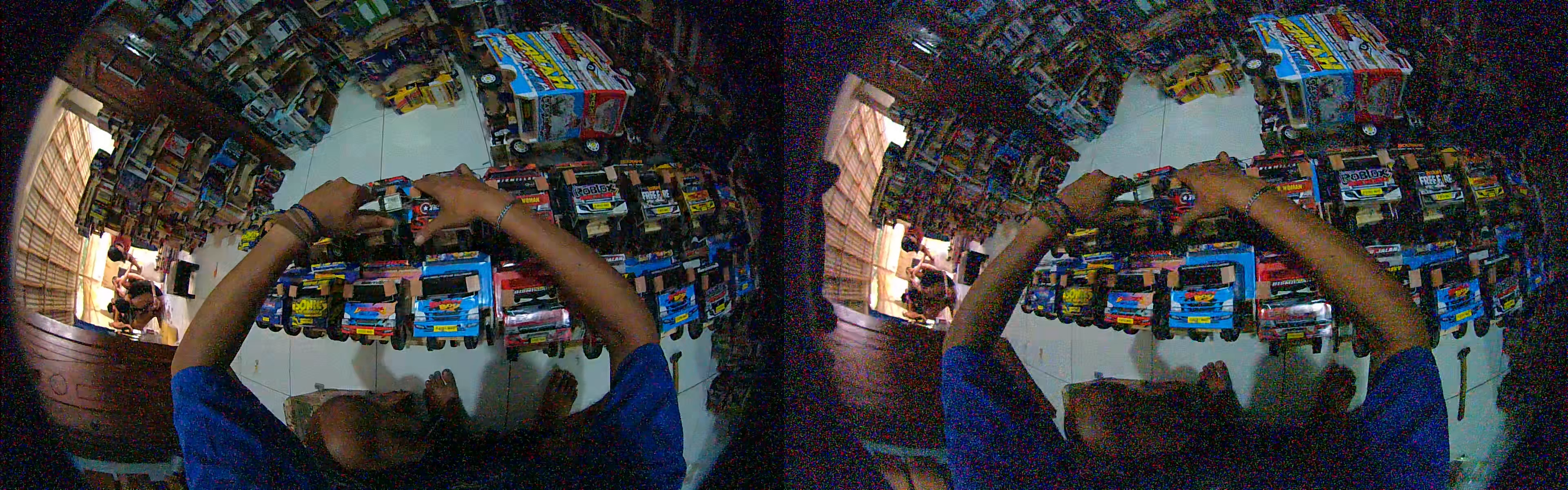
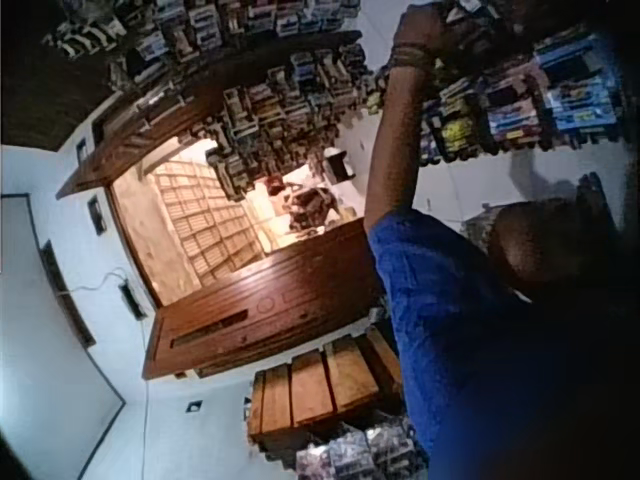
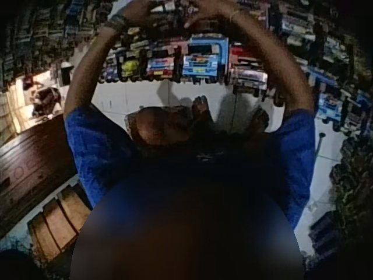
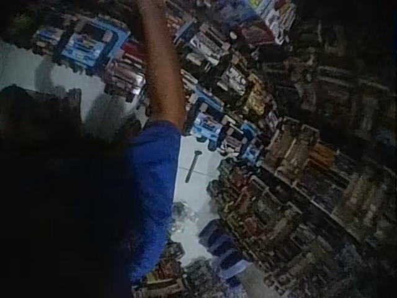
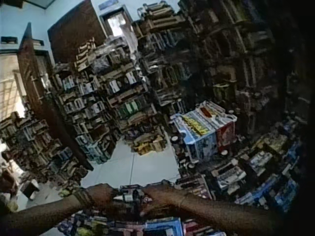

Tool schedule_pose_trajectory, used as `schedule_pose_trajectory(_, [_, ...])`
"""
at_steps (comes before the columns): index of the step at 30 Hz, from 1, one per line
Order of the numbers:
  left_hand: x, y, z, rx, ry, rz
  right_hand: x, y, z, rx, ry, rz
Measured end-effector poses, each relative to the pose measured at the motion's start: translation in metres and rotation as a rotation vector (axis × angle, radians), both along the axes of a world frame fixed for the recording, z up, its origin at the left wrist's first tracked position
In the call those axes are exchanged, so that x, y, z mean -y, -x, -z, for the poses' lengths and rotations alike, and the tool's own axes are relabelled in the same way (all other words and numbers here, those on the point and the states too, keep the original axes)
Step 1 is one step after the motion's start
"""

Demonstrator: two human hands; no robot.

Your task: The person sits on the floor and uses a handheld scanner to scan barcodes on various toy vehicles. They pick up each toy, scan it, and place it back in a row on the floor.

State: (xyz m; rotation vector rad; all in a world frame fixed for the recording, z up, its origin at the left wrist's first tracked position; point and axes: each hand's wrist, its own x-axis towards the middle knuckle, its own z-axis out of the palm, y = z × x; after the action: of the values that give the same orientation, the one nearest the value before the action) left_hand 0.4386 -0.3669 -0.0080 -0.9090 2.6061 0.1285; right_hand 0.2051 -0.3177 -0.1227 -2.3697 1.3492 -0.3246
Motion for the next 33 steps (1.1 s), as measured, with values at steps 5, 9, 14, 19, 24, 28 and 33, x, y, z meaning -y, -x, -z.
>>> schedule_pose_trajectory(5, [0.003,0.005,-0.001,0.070,-0.056,-0.065,0.003,-0.001,0.006,0.023,-0.020,0.004])
schedule_pose_trajectory(9, [0.004,0.007,0.003,0.034,-0.085,-0.023,0.004,0.000,0.012,0.052,0.023,-0.003])
schedule_pose_trajectory(14, [0.004,0.010,0.004,0.039,-0.052,-0.018,0.003,-0.001,0.015,0.063,0.037,0.011])
schedule_pose_trajectory(19, [0.002,0.019,-0.004,0.166,-0.049,-0.094,0.002,-0.001,0.010,0.065,0.000,-0.009])
schedule_pose_trajectory(24, [0.007,0.024,-0.003,0.240,0.016,-0.041,0.001,-0.001,0.009,0.073,0.002,-0.006])
schedule_pose_trajectory(28, [0.012,0.022,0.000,0.156,-0.037,-0.033,0.001,-0.001,0.010,0.104,-0.002,-0.017])
schedule_pose_trajectory(33, [0.014,0.024,0.000,0.134,-0.064,0.021,0.001,-0.002,0.014,0.094,0.027,0.007])
